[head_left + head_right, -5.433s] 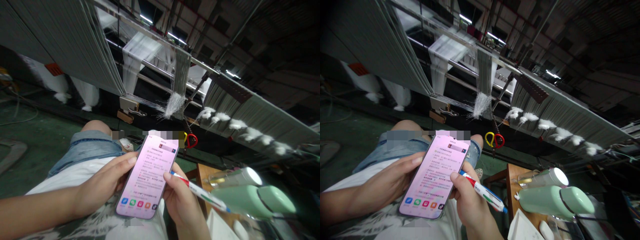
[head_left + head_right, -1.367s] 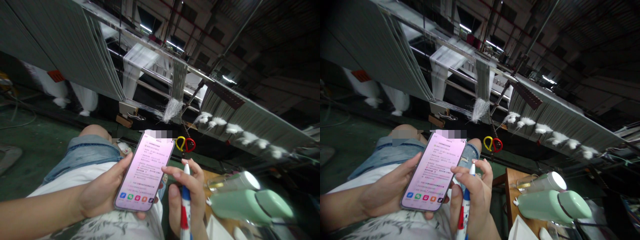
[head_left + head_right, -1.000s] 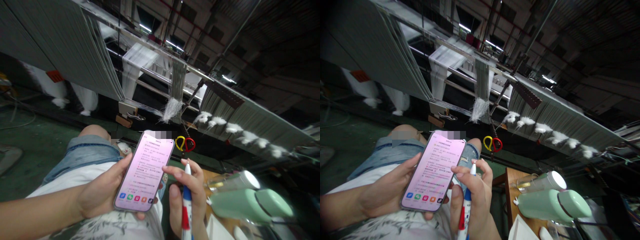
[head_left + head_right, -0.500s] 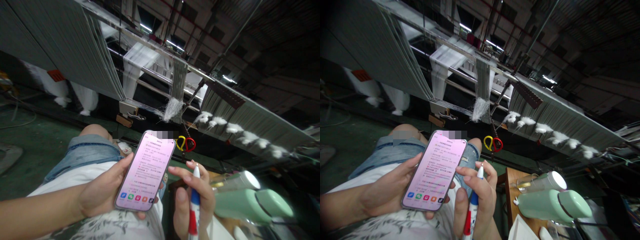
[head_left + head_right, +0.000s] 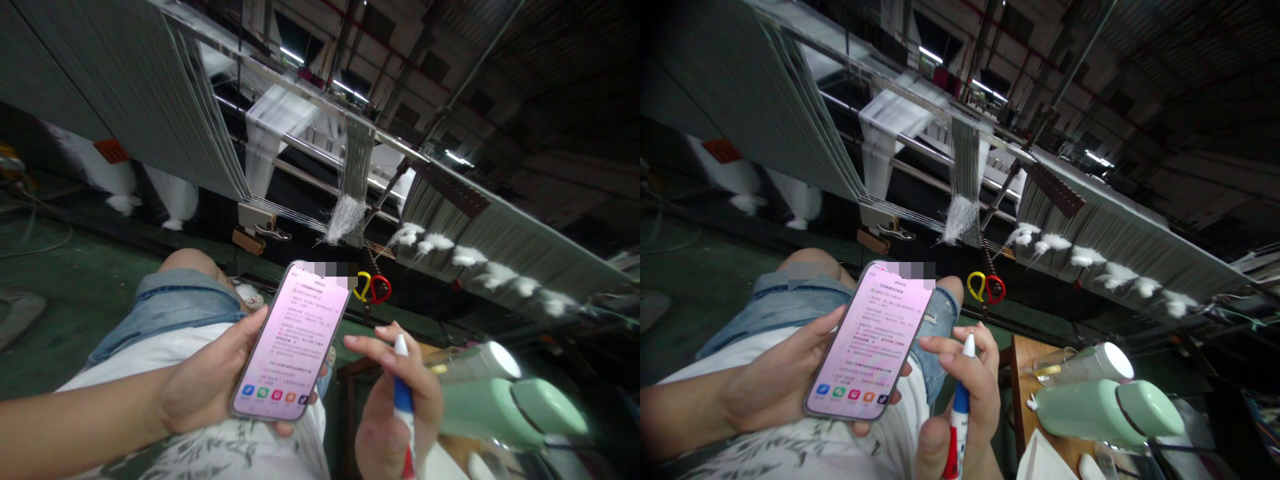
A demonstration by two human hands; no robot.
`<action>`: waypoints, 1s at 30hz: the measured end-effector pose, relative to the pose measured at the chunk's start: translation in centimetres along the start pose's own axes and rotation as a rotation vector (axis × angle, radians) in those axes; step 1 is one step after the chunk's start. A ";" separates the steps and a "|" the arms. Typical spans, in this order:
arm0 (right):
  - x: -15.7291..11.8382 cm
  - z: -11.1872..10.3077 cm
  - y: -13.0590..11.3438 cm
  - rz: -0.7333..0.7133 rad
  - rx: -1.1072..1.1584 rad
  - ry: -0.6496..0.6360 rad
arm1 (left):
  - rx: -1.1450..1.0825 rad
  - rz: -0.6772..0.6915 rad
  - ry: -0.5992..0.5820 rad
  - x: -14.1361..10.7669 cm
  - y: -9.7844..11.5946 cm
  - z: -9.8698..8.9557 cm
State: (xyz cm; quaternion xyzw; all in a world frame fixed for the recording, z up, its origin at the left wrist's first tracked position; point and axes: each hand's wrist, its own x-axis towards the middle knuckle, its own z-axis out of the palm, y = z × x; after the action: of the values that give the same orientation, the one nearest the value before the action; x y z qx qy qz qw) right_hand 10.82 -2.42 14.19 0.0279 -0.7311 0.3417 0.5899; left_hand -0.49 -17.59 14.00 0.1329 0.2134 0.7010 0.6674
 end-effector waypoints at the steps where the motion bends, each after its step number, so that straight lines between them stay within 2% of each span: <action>1: 0.0 -0.1 0.0 0.027 0.027 0.000 | 0.000 0.003 0.000 0.0 0.0 0.0; 7: -0.2 -0.5 0.4 0.114 0.141 0.049 | -0.018 0.002 -0.004 0.0 -0.1 0.0; 11: -0.2 -0.5 0.5 0.106 0.099 0.043 | -0.016 -0.001 -0.020 0.0 -0.1 -0.2; 17: -0.4 -0.9 0.6 0.172 0.057 -0.009 | -0.021 0.011 -0.027 0.0 -0.2 -0.3; 30: -0.7 -1.1 1.4 0.148 -0.031 -0.028 | -0.022 0.028 -0.024 0.2 -0.2 -0.2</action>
State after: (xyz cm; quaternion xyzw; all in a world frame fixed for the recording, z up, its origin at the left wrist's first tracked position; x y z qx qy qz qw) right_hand 11.33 -1.01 13.01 -0.0305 -0.7447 0.3724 0.5530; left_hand -0.48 -17.42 13.70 0.1370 0.1955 0.7111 0.6613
